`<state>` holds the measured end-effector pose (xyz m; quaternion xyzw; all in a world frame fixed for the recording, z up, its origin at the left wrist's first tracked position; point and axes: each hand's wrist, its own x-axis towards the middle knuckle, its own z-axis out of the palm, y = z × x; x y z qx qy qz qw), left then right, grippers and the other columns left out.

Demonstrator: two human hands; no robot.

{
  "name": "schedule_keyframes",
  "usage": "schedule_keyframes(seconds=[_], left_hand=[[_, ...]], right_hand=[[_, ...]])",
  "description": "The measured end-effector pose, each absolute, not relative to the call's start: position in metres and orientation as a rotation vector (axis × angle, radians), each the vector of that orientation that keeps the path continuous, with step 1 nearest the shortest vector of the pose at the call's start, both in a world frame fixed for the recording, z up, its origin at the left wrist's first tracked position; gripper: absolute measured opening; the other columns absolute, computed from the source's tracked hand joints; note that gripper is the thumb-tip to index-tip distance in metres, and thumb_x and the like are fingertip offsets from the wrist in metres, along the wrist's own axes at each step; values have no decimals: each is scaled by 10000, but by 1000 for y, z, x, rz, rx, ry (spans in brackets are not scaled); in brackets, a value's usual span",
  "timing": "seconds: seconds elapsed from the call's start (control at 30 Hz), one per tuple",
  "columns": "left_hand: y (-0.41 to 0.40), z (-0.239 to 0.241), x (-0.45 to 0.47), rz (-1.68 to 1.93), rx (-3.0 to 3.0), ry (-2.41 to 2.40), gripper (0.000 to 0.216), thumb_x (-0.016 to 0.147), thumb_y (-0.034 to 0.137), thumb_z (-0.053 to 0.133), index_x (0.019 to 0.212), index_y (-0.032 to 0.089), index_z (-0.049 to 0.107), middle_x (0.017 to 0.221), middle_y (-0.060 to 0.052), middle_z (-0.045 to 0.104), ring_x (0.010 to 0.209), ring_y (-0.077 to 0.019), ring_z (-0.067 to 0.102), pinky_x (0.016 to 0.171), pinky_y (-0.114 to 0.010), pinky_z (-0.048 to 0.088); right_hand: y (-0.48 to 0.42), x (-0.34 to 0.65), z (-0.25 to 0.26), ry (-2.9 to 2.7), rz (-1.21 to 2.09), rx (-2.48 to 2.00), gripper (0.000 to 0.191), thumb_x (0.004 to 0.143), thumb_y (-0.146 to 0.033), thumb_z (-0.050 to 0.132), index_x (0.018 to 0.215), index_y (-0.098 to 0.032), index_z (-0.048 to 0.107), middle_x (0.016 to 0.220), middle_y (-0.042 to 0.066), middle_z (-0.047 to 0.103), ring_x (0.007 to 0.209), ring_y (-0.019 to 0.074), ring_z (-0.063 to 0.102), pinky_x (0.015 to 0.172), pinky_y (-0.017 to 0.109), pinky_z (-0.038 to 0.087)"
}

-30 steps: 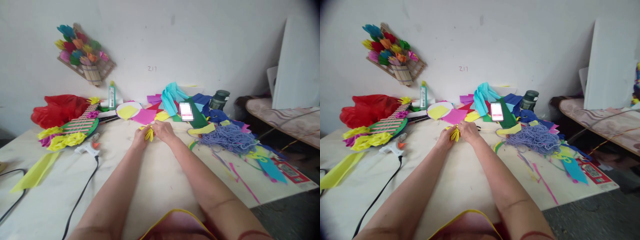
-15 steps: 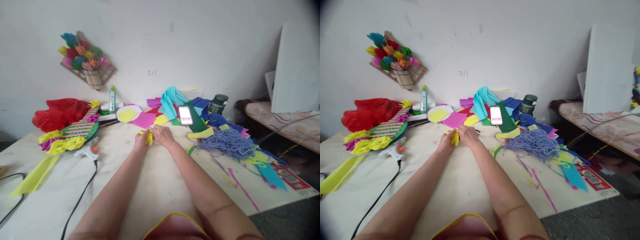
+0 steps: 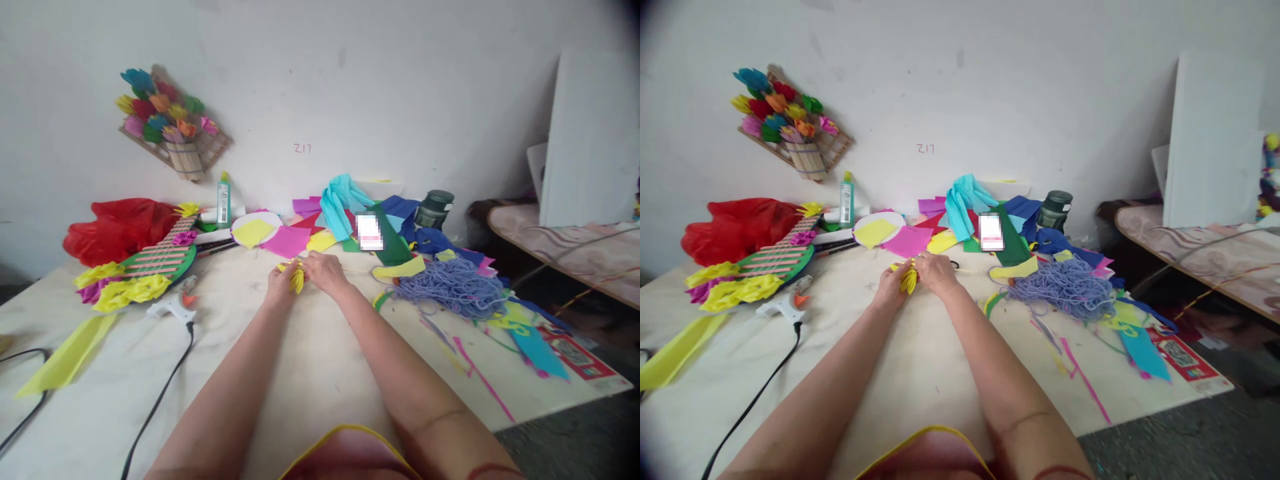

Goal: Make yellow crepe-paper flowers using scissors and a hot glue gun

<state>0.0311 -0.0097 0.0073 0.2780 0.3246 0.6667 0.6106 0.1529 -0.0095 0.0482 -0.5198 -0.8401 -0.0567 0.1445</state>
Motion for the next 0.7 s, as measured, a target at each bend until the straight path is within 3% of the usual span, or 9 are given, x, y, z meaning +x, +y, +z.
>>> schedule_keyframes(seconds=[0.33,0.7], left_hand=[[-7,3,30,1553,658,780,479,404,374,946,628,153,585,538,-4,627,459,-121,573,513,-258,459],[-4,-2,28,1550,756,800,449,502,410,914,667,160,579,551,-8,632,511,-150,620,530,-268,473]], right_hand=[[-8,151,51,-2316,0,-1545,297,968,-311,461,1013,-221,741,1065,53,723,961,172,645,725,263,396],[-8,151,56,-2224,189,-1574,282,953,-305,494,995,-216,758,1049,54,750,953,168,646,739,247,393]])
